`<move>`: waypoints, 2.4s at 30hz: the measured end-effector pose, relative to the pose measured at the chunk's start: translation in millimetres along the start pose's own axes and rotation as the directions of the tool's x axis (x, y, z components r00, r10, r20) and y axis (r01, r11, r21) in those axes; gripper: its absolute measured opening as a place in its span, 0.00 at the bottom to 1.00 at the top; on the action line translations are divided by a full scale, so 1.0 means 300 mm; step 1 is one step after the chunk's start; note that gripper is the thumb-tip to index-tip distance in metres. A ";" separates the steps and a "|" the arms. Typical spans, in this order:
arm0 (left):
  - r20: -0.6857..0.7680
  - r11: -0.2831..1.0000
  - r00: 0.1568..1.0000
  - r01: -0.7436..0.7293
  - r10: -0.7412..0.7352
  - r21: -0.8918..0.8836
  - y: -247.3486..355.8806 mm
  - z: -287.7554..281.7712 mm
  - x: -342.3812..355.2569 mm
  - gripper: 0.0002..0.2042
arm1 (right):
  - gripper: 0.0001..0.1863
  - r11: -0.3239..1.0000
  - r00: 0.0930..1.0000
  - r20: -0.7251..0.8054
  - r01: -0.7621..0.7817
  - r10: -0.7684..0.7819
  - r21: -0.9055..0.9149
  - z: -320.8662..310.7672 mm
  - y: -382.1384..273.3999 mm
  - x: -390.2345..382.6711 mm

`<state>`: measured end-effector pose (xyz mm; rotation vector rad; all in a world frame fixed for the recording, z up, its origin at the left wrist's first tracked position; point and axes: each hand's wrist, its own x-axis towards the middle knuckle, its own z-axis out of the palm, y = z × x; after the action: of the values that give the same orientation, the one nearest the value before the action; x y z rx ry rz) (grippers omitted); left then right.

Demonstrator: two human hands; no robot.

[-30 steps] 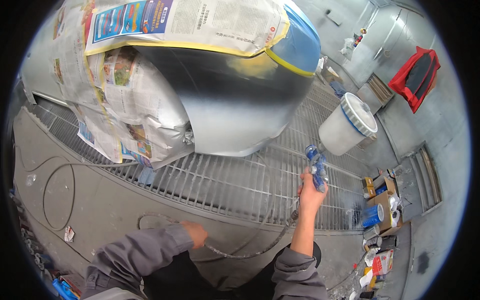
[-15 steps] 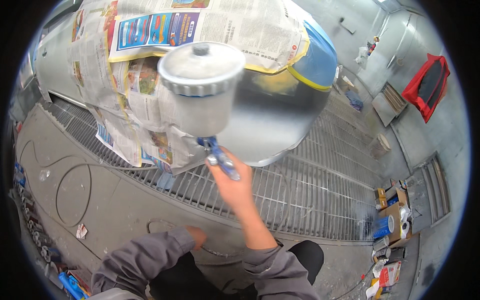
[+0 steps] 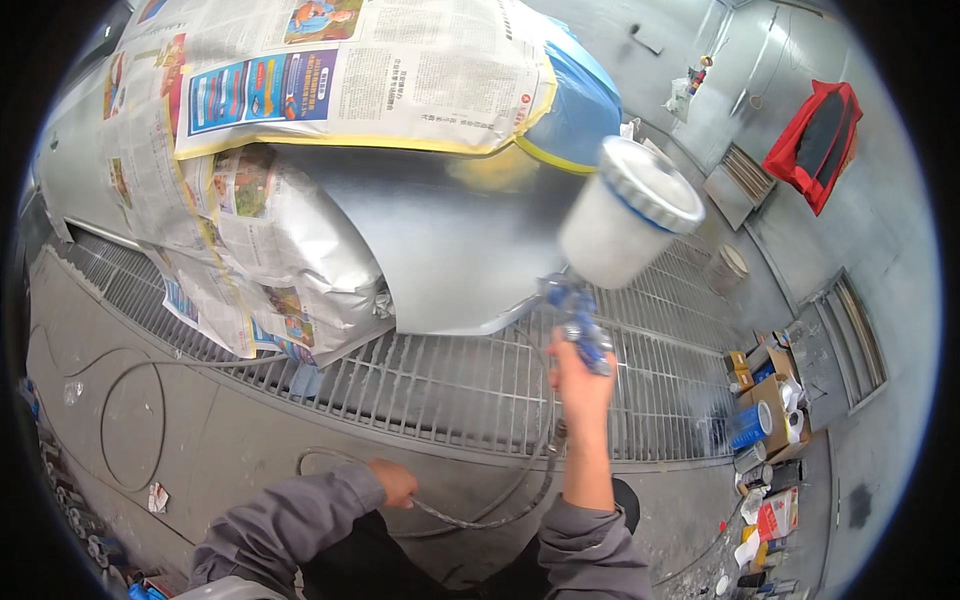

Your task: The person mixes white paint in a small container using a metal stir stick, pours it into a spray gun cup, and then sprays the front bumper of a car in a paint booth. The car is masked with newspaper and tape.

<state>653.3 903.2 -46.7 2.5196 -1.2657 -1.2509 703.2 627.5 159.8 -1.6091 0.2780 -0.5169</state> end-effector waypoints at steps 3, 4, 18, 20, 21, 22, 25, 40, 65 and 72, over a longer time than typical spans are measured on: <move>-0.074 1.000 0.997 -0.008 0.007 -0.018 0.019 -0.012 -0.001 0.18 | 0.09 0.998 0.989 -0.142 0.022 -0.030 -0.056 -0.141 -0.001 0.042; -0.113 0.999 0.993 0.014 -0.019 -0.041 0.018 -0.014 -0.004 0.18 | 0.09 0.997 0.979 -0.200 0.014 -0.029 -0.078 -0.171 -0.004 0.053; -0.669 0.994 0.741 -0.022 -0.054 -0.105 -0.371 0.103 -0.463 0.14 | 0.07 0.982 0.969 0.178 0.182 -0.170 -0.054 0.353 -0.174 -0.149; -0.693 0.993 0.717 -0.008 -0.073 -0.114 -0.384 0.126 -0.558 0.13 | 0.21 0.999 0.955 0.295 0.012 -0.002 -0.030 0.467 -0.220 -0.190; -0.721 0.994 0.690 -0.013 -0.068 -0.106 -0.389 0.137 -0.596 0.13 | 0.21 0.998 0.935 0.348 0.067 -0.065 0.007 0.524 -0.242 -0.204; -0.708 0.993 0.701 0.001 -0.086 -0.120 -0.395 0.145 -0.627 0.13 | 0.21 1.000 0.922 0.387 0.023 -0.023 0.003 0.575 -0.266 -0.219; -0.712 0.992 0.696 0.004 -0.093 -0.125 -0.393 0.168 -0.676 0.13 | 0.19 0.999 0.856 0.516 0.013 -0.028 0.034 0.701 -0.335 -0.211; -0.762 0.975 0.631 -0.224 0.150 0.006 -0.134 0.010 -0.496 0.13 | 0.07 0.997 0.993 0.095 -0.073 0.077 -0.038 0.160 -0.333 0.016; -0.696 0.982 0.707 -0.010 -0.126 -0.188 -0.315 0.199 -0.648 0.16 | 0.12 0.991 0.903 0.408 0.118 -0.133 0.061 0.815 -0.541 -0.164; -0.718 0.984 0.688 -0.031 -0.105 -0.174 -0.311 0.168 -0.654 0.17 | 0.12 0.987 0.823 0.568 -0.090 -0.001 0.131 0.915 -0.638 -0.133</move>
<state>613.5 1115.3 9.6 2.4844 -0.8507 -0.2311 777.9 907.7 331.6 -1.5263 -0.1732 -0.0011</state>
